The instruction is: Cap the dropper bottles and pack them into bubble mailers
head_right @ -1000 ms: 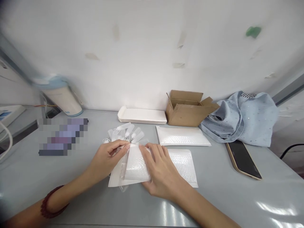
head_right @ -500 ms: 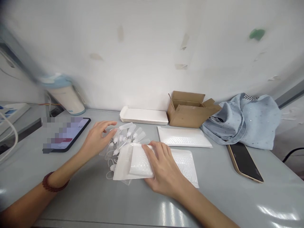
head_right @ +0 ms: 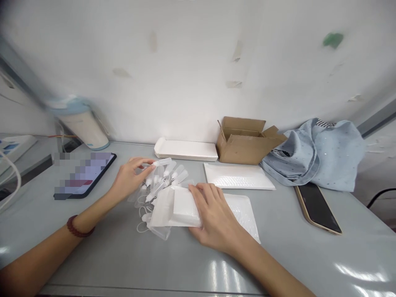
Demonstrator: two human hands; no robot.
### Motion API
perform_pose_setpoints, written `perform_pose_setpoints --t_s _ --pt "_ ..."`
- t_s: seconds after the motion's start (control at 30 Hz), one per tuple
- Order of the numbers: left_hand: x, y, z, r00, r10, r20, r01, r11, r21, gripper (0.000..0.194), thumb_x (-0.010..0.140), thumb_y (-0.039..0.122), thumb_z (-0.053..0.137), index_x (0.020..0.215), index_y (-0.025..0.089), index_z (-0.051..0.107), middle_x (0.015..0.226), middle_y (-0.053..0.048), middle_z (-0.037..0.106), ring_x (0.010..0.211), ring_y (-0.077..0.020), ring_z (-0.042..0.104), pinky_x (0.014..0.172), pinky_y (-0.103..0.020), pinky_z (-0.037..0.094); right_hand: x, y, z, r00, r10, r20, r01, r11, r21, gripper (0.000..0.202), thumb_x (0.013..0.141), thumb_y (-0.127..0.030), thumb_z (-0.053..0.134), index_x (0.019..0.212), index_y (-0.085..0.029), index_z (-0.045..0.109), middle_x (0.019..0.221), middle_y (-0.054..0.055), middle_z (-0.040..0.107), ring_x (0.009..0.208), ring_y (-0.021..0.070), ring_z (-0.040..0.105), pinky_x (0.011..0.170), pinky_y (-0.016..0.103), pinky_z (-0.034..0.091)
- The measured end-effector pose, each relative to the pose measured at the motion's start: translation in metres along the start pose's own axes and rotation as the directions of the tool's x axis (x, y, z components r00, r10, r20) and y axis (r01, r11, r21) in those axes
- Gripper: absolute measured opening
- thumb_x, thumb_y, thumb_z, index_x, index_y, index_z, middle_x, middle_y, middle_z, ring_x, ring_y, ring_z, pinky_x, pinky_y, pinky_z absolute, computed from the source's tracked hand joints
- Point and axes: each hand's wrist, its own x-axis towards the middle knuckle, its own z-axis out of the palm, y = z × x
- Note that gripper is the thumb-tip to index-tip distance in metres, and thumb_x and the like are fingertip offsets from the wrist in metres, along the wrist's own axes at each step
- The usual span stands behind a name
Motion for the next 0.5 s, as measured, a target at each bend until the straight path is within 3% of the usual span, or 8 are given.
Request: perform_pose_setpoints --t_s 0.1,0.2,0.27,0.33,0.5 --pt "-0.003 0.012 -0.011 0.999 -0.043 -0.032 0.039 0.993 -0.108 0.030 0.082 0.041 0.054 0.095 0.017 0.066 0.098 -0.007 0.068 0.081 -0.0197 0.061 0.069 -0.029 0.048 0.001 0.004 -0.001 0.999 0.043 0.010 -0.043 0.999 0.016 0.064 0.072 -0.018 0.056 0.133 -0.011 0.036 0.113 0.016 0.049 0.104 0.0296 0.045 0.086 0.047 0.042" --pt "-0.010 0.026 -0.028 0.989 -0.129 0.068 0.145 0.924 -0.355 0.028 0.078 0.042 0.061 0.092 0.018 0.067 0.083 -0.004 0.069 0.072 -0.0178 0.061 0.064 -0.028 0.048 0.002 0.008 -0.002 0.995 0.102 -0.008 -0.101 0.995 0.021 0.063 0.071 -0.016 0.055 0.131 -0.012 0.036 0.112 0.016 0.050 0.103 0.0297 0.046 0.085 0.046 0.043" --pt "-0.016 0.033 -0.037 0.990 -0.051 0.130 0.099 0.911 -0.399 0.020 0.078 0.037 0.063 0.086 0.019 0.067 0.081 -0.003 0.067 0.072 -0.0167 0.059 0.066 -0.027 0.048 0.002 0.010 -0.003 0.991 0.135 -0.017 -0.134 0.991 0.027 0.063 0.071 -0.017 0.055 0.131 -0.013 0.036 0.113 0.016 0.050 0.102 0.0298 0.047 0.084 0.047 0.043" --pt "-0.021 0.038 -0.040 0.980 0.096 0.175 -0.019 0.918 -0.396 0.012 0.079 0.029 0.062 0.083 0.019 0.067 0.084 -0.003 0.066 0.076 -0.0166 0.057 0.070 -0.028 0.047 0.003 0.012 -0.004 0.988 0.154 -0.020 -0.154 0.987 0.039 0.063 0.072 -0.018 0.055 0.131 -0.015 0.036 0.113 0.015 0.050 0.101 0.0294 0.048 0.083 0.046 0.044" --pt "-0.033 0.049 -0.021 0.896 0.388 0.215 -0.311 0.895 -0.319 0.010 0.081 0.019 0.060 0.087 0.020 0.067 0.082 -0.004 0.068 0.084 -0.0192 0.055 0.075 -0.031 0.046 0.003 0.007 -0.004 0.992 0.130 -0.004 -0.129 0.988 0.086 0.062 0.072 -0.017 0.055 0.131 -0.017 0.035 0.112 0.014 0.050 0.101 0.0289 0.049 0.083 0.045 0.045"
